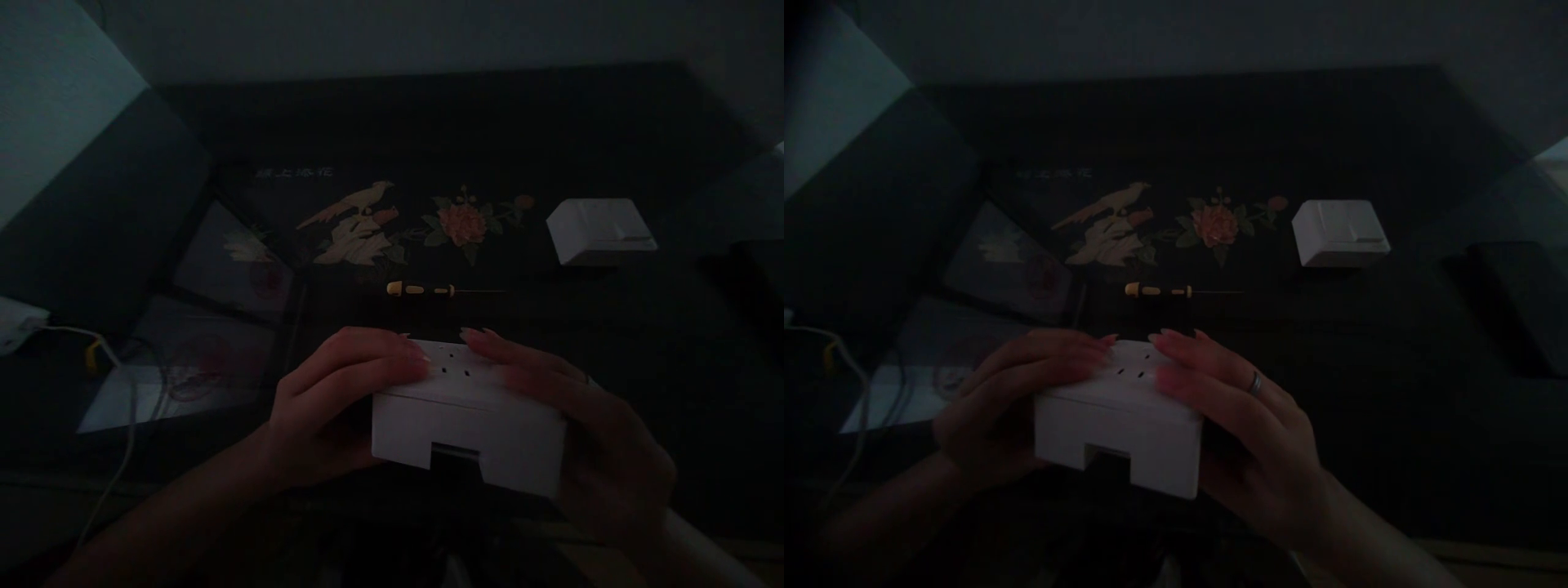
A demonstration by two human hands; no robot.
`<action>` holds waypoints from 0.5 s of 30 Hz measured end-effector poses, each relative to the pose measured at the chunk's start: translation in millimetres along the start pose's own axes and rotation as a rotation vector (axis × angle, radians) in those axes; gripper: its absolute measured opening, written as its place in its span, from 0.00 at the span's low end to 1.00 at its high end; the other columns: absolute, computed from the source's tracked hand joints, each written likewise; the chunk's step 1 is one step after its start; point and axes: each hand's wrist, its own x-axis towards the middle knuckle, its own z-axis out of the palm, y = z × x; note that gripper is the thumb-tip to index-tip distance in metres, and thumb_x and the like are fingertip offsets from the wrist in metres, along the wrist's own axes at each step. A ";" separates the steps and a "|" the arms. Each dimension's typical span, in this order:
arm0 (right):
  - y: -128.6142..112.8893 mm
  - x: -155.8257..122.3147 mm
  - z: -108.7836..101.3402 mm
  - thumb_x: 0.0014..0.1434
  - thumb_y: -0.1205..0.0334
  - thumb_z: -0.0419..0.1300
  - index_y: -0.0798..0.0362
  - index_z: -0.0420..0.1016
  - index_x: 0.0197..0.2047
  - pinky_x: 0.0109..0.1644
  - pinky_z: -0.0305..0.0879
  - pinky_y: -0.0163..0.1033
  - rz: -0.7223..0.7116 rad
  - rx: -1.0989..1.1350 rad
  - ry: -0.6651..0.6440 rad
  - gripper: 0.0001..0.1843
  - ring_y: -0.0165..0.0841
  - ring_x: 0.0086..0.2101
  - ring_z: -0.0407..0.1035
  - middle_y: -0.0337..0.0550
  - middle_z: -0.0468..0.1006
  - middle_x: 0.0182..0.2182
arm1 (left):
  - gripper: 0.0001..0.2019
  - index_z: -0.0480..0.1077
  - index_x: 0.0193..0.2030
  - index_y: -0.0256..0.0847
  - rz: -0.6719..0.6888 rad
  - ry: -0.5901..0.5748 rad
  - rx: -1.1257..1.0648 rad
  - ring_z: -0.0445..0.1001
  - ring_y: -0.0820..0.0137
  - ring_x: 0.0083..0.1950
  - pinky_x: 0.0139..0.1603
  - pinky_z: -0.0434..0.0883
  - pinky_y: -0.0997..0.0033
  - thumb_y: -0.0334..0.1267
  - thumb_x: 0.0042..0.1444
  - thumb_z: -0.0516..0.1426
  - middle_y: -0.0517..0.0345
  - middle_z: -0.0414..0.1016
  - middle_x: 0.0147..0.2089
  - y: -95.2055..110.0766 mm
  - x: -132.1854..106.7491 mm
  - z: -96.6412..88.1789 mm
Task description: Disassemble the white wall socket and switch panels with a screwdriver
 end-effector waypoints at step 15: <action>0.0 2.7 0.2 0.66 0.62 0.60 0.40 0.69 0.62 0.55 0.76 0.46 0.142 -0.028 0.153 0.22 0.40 0.55 0.74 0.41 0.77 0.58 | 0.28 0.68 0.64 0.55 -0.302 -0.001 -0.442 0.66 0.54 0.68 0.64 0.71 0.51 0.38 0.57 0.66 0.53 0.66 0.67 -11.3 -11.3 5.8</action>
